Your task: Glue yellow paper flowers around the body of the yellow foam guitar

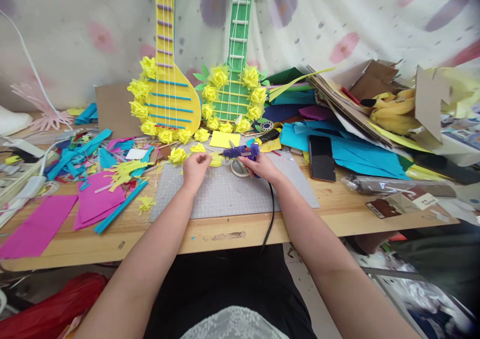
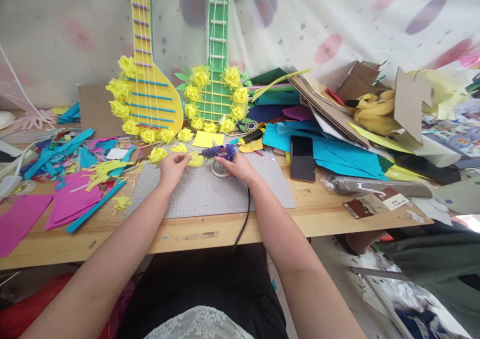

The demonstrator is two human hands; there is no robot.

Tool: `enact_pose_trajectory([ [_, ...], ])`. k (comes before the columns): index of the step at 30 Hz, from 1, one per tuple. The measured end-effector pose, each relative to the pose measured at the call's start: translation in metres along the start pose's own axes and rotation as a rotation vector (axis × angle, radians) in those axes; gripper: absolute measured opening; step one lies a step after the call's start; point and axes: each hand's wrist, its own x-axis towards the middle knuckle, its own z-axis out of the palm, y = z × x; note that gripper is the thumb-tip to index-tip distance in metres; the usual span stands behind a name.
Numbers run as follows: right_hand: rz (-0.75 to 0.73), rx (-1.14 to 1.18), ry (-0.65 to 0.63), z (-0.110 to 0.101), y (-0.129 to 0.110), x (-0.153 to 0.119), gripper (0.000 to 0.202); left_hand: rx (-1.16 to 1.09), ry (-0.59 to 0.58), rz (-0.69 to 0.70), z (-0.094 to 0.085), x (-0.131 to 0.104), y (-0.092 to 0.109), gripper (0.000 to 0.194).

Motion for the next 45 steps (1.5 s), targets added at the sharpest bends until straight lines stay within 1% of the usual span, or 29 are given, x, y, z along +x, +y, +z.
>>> enact_pose_trajectory([
  [6,0.014,0.008,0.029,0.001,0.0,0.001,0.04,0.002,-0.029,0.013,0.001,0.001,-0.003,0.014],
  [14,0.003,-0.045,0.07,0.0,0.004,0.003,0.044,-0.003,-0.027,-0.01,0.001,0.0,0.001,0.013],
  [19,0.008,-0.024,0.038,-0.001,0.003,0.002,0.043,0.027,-0.013,-0.016,0.0,0.001,-0.001,0.013],
  [22,0.008,-0.059,0.012,0.0,0.007,0.003,0.042,0.032,-0.013,-0.022,0.0,0.001,-0.002,0.014],
  [26,0.0,-0.105,0.015,0.0,0.011,0.004,0.043,0.02,-0.011,-0.021,0.001,0.001,-0.001,0.013],
  [31,0.015,-0.128,-0.001,-0.003,0.005,0.001,0.042,-0.002,0.006,-0.032,0.001,0.001,0.001,0.012],
  [35,0.024,-0.064,0.038,-0.005,0.0,0.0,0.038,-0.013,0.008,-0.047,0.001,0.001,0.002,0.011],
  [38,0.008,-0.018,0.049,-0.002,0.001,0.001,0.039,-0.015,0.007,-0.047,0.001,0.001,0.001,0.01],
  [41,-0.021,-0.043,0.039,0.002,0.004,0.004,0.039,-0.017,-0.001,-0.032,0.002,0.002,-0.002,0.011],
  [45,-0.037,-0.113,0.061,0.004,0.007,0.006,0.037,-0.013,-0.007,-0.023,0.002,0.004,-0.005,0.013],
])
